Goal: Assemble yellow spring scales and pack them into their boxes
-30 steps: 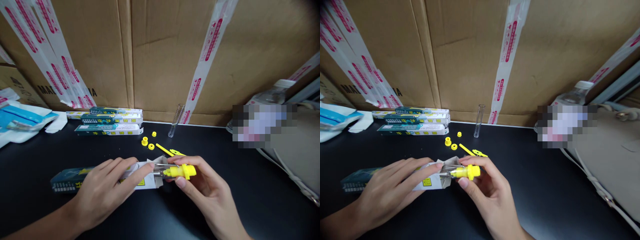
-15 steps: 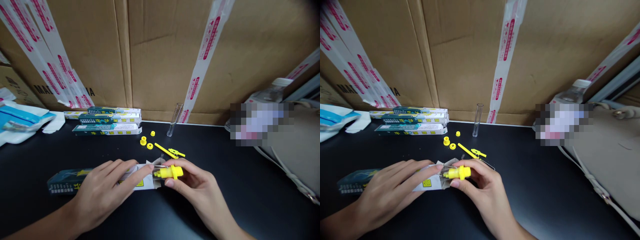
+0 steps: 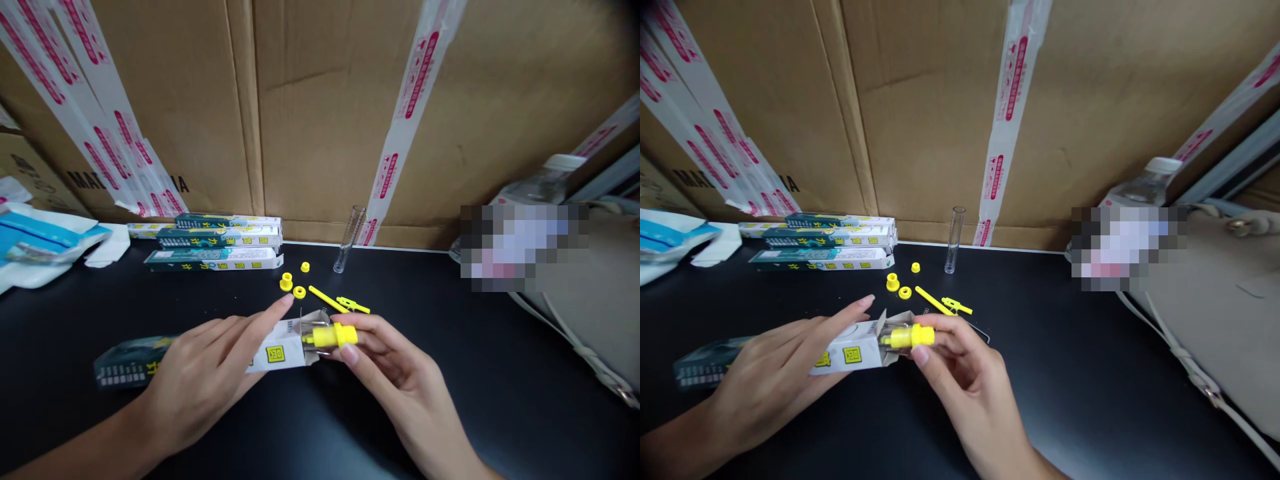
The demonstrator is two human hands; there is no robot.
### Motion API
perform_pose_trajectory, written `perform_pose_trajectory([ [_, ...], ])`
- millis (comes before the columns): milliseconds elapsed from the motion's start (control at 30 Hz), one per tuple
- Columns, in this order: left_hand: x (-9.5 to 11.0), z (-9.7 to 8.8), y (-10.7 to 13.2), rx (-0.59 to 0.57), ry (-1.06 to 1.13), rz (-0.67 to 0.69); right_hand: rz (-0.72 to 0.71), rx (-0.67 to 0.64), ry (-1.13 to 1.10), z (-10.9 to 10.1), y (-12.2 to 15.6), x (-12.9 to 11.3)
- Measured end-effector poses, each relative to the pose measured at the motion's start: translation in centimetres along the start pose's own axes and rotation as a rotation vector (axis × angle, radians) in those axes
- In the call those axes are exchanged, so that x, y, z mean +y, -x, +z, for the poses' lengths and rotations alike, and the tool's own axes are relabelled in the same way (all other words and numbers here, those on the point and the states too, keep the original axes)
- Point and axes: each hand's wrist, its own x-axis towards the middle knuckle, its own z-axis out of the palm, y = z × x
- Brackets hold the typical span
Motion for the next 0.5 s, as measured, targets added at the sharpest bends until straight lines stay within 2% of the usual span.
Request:
perform_pose_trajectory([
  [100, 0.0, -0.2, 0.0, 0.018, 0.001, 0.010, 0.003, -0.010, 0.004, -0.1, 0.0, 0.2],
  [300, 0.7, -1.2, -0.6, -0.058, 0.063, 0.057, -0.017, 0.011, -0.002, 0.3, -0.2, 1.0],
  [500, 0.9, -1.0, -0.5, -0.055, 0.055, 0.062, 0.074, 0.080, -0.023, 0.6, -0.2, 0.9],
])
